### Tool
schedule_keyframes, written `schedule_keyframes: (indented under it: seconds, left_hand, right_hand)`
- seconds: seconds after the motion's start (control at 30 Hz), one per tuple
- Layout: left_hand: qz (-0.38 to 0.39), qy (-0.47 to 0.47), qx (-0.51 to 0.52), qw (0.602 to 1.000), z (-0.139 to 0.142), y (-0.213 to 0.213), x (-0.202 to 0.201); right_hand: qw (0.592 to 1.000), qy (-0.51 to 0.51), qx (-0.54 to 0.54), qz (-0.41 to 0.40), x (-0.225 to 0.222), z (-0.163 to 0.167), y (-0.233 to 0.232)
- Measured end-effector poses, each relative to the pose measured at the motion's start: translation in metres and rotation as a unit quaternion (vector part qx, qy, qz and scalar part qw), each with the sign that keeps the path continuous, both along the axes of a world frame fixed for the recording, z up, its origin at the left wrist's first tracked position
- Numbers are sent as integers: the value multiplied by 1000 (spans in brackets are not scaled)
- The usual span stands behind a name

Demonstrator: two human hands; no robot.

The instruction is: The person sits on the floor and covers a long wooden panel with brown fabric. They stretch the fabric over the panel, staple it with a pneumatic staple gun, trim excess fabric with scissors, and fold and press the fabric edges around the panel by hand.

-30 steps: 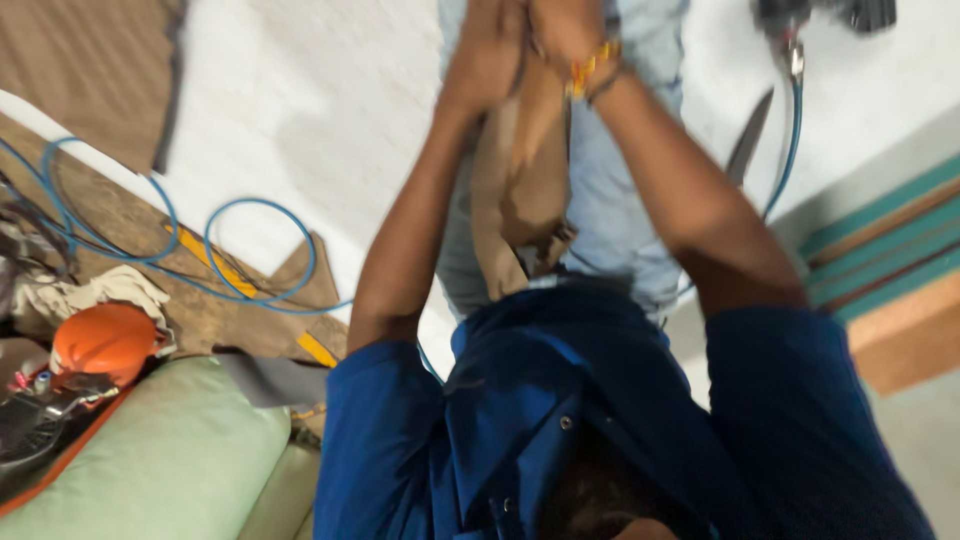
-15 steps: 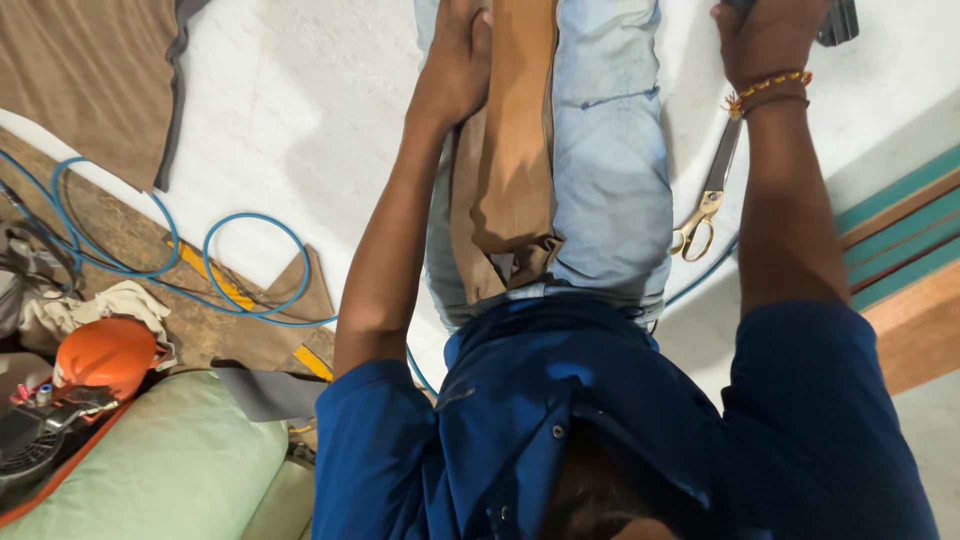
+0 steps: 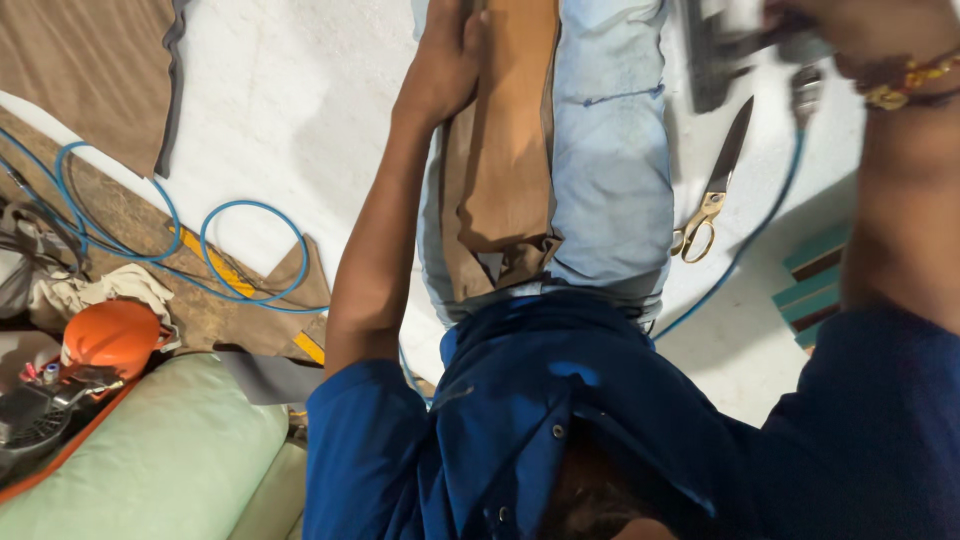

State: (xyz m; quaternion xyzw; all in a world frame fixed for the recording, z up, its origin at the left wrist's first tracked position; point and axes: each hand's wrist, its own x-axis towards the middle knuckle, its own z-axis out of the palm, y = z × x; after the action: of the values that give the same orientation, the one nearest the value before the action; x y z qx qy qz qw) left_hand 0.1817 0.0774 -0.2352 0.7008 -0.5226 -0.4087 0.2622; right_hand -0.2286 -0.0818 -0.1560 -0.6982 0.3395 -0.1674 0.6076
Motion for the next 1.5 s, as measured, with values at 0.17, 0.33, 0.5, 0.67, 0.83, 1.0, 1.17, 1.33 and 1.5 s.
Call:
schedule_keyframes:
  seconds: [0.17, 0.33, 0.5, 0.67, 0.83, 1.0, 1.17, 1.33, 1.5]
  left_hand:
    - [-19, 10, -55, 998, 10, 1, 2]
    - [1, 24, -15, 1000, 11, 2, 1]
    - [26, 39, 2, 999, 9, 5, 2]
    - [0, 28, -32, 999, 9, 4, 2]
    - [5, 16, -13, 1000, 2, 5, 3]
    - [-4, 29, -60, 998, -9, 4, 4]
    - [1, 10, -40, 999, -11, 6, 3]
    - [4, 4, -32, 999, -7, 5, 4]
    - [22, 39, -33, 998, 0, -2, -4]
  right_hand:
    - [990, -44, 34, 126, 97, 7, 7]
    - [961, 198, 23, 192, 143, 10, -2]
    - [966, 172, 33, 190, 153, 6, -5]
    - [851, 107, -373, 355, 138, 8, -3]
    - [973, 145, 17, 181, 135, 21, 14]
    - [978, 23, 131, 162, 154, 31, 15]
    - [974, 105, 23, 202, 154, 33, 10]
    - [971, 136, 36, 191, 157, 33, 7]
    - [995, 79, 5, 62, 111, 47, 16]
